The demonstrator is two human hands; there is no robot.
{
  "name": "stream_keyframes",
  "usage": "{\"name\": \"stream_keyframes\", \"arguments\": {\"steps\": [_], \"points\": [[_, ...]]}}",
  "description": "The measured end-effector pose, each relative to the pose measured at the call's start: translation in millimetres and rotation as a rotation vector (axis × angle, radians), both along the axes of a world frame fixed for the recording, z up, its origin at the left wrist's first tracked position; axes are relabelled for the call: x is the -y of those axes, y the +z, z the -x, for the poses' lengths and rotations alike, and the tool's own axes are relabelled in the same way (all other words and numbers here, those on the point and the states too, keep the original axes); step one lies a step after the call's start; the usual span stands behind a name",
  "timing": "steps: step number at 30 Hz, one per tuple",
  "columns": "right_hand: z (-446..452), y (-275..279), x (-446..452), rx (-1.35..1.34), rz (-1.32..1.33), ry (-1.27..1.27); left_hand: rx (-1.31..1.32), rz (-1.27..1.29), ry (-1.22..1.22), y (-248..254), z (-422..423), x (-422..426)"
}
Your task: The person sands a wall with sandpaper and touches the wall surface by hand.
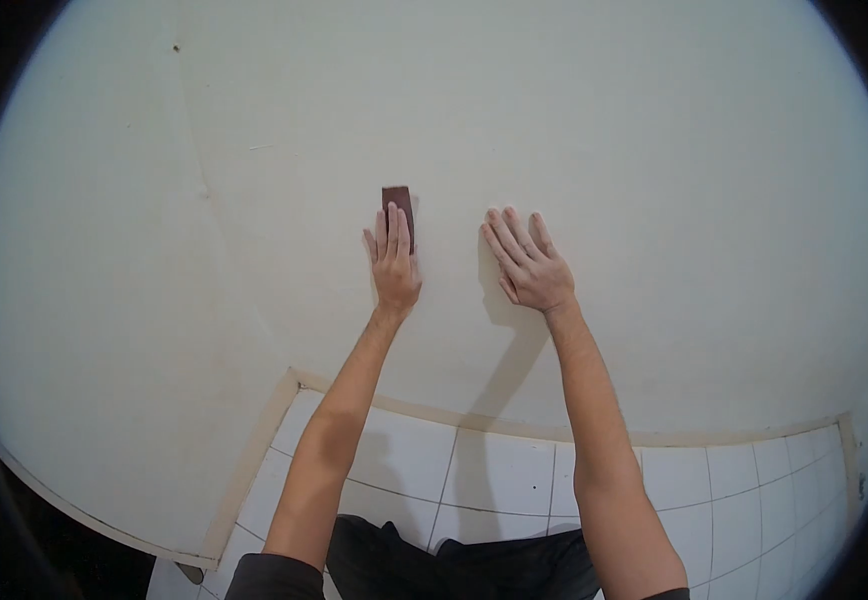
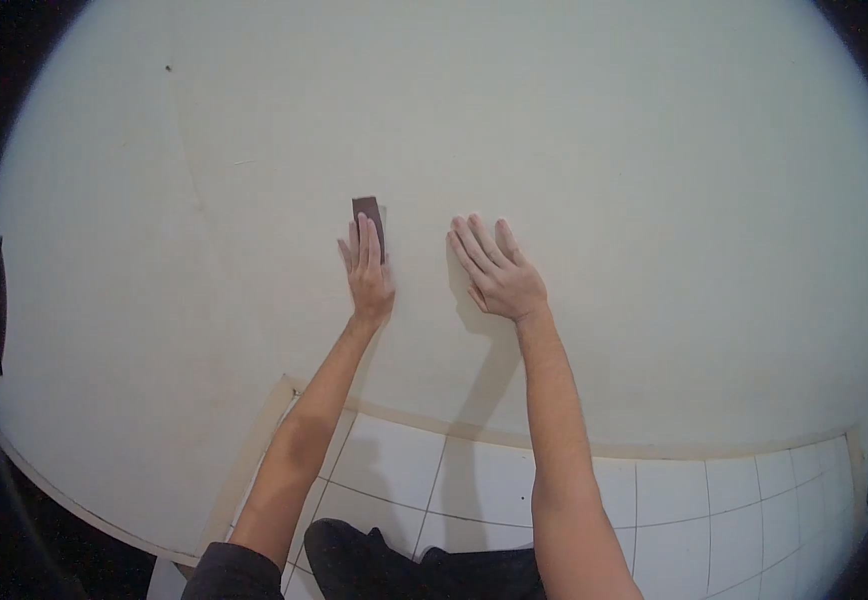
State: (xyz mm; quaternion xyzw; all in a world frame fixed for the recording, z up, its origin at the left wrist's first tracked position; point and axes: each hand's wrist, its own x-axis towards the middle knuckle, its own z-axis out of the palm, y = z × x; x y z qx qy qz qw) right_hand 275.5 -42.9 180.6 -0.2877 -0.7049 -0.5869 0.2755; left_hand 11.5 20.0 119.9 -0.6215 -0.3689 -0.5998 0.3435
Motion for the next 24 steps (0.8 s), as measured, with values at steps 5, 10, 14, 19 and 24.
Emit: {"name": "stream_keyframes", "arguments": {"steps": [5, 10, 14, 19, 24], "points": [[0.6, 0.2, -4.9, -0.006, 0.006, 0.028, 0.262, -0.046, -0.043, 54.3, -2.3, 17.9], [-0.5, -0.6, -4.8, -0.013, 0.027, 0.036, 0.279, 0.059, -0.023, -11.0, -15.9, 16.5], [7.8, 3.3, -5.9, -0.005, 0.029, 0.012, 0.102, 0.200, 0.068, -61.2, -14.2, 20.7], [-3.2, -6.8, -14.2, -0.019, 0.001, 0.001, -0.140, 0.145, 0.102, -34.1, -20.5, 22.5], [-11.6, -17.9, -17.3, -0.033, 0.053, 0.025, -0.361, 0.129, 0.102, -2.1, -9.3, 15.9]]}}
